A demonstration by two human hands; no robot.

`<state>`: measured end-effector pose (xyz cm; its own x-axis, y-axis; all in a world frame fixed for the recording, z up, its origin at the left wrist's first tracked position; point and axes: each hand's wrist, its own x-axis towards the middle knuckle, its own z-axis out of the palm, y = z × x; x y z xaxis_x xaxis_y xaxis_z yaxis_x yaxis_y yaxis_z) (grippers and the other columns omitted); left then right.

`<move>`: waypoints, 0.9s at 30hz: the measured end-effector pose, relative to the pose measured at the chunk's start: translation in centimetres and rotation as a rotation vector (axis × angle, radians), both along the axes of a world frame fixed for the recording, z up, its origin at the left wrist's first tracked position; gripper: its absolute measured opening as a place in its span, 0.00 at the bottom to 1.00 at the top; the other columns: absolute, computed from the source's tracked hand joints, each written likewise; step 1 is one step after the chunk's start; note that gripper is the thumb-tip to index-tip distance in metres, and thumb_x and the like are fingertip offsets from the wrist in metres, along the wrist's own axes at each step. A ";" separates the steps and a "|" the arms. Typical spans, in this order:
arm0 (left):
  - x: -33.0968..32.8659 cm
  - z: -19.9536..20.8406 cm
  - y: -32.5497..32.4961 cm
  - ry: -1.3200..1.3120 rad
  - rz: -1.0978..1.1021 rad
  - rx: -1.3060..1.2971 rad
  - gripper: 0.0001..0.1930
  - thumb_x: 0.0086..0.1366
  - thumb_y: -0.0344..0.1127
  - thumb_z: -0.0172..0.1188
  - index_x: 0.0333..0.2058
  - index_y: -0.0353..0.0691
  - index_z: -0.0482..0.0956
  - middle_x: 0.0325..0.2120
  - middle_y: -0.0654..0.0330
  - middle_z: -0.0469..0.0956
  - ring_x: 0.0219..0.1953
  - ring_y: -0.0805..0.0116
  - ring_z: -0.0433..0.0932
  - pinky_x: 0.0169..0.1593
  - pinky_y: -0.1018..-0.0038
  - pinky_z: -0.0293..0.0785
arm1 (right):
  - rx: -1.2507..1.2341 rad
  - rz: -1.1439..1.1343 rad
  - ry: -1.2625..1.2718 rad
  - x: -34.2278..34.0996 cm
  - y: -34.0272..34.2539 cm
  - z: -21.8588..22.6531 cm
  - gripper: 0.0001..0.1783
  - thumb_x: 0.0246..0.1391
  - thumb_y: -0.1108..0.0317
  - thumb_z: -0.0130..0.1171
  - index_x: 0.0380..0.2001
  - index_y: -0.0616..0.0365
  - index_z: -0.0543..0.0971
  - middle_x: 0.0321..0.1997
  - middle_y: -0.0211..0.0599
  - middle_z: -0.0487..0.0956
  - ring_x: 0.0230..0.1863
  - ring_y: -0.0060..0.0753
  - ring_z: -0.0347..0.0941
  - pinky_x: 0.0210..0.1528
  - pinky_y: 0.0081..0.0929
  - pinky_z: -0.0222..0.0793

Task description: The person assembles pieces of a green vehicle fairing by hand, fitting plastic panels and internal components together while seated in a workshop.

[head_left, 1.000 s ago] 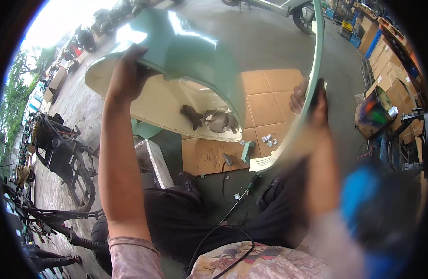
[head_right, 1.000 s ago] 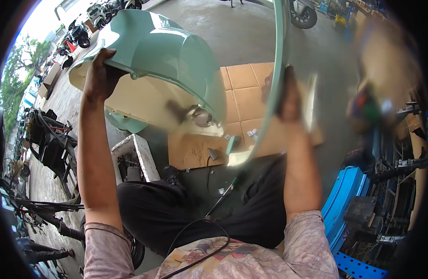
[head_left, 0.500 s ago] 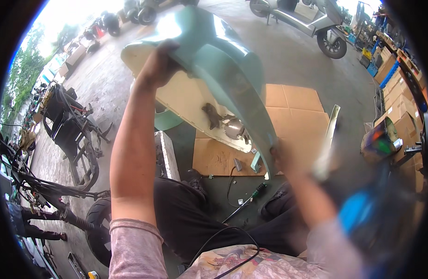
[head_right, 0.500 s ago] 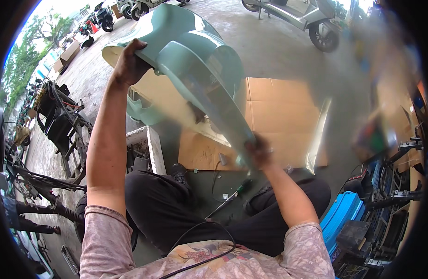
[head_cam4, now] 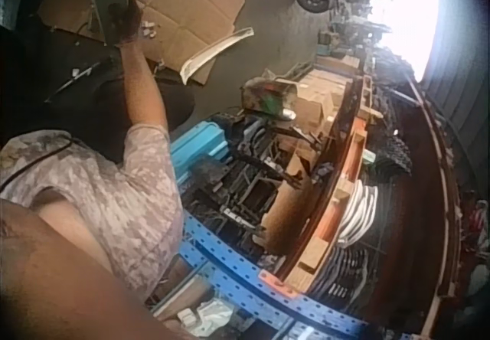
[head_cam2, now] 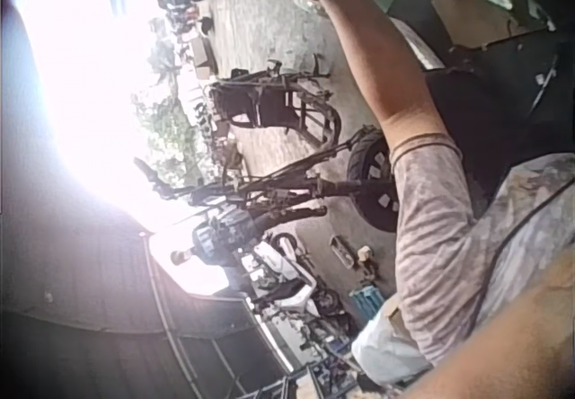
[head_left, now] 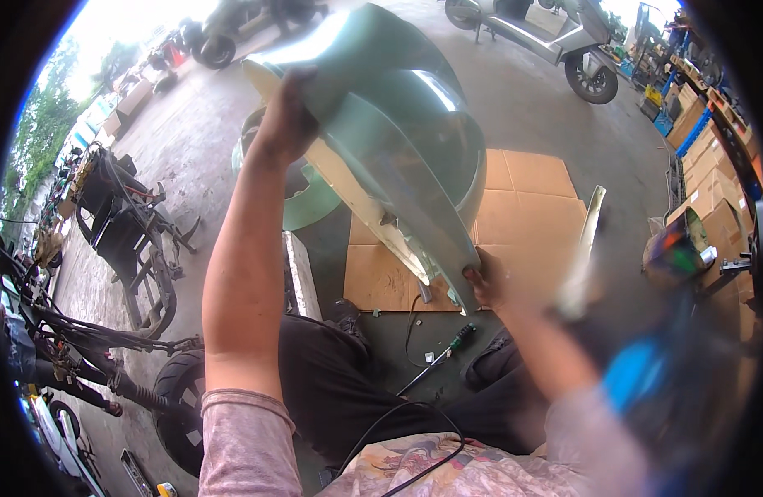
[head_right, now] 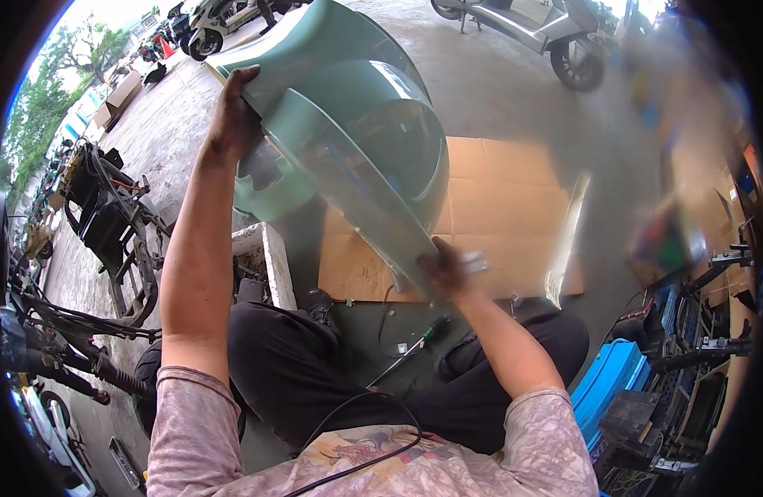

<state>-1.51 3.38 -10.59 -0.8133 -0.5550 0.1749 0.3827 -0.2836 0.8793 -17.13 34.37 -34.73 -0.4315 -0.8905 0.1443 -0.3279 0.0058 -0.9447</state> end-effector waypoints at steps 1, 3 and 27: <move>0.1 0.1 0.2 -0.023 0.009 -0.011 0.24 0.62 0.47 0.49 0.48 0.33 0.69 0.40 0.57 0.75 0.42 0.65 0.74 0.49 0.70 0.70 | 0.028 -0.002 0.036 0.5 -0.3 0.0 0.23 0.49 0.57 0.58 0.42 0.65 0.73 0.34 0.47 0.78 0.36 0.40 0.74 0.41 0.34 0.68; 0.5 0.5 1.2 -0.098 0.054 -0.050 0.25 0.63 0.48 0.49 0.49 0.33 0.68 0.41 0.56 0.75 0.41 0.65 0.75 0.47 0.70 0.72 | 0.091 -0.012 0.107 1.5 -0.5 -0.1 0.24 0.48 0.53 0.59 0.41 0.62 0.73 0.35 0.49 0.78 0.37 0.44 0.75 0.41 0.35 0.68; 5.6 -0.1 -1.4 -0.434 0.117 -0.318 0.25 0.66 0.48 0.48 0.52 0.31 0.66 0.44 0.54 0.72 0.42 0.64 0.75 0.45 0.69 0.74 | -0.146 -0.068 0.677 8.6 -1.9 1.4 0.16 0.45 0.67 0.65 0.38 0.52 0.73 0.34 0.35 0.74 0.30 0.37 0.74 0.29 0.34 0.70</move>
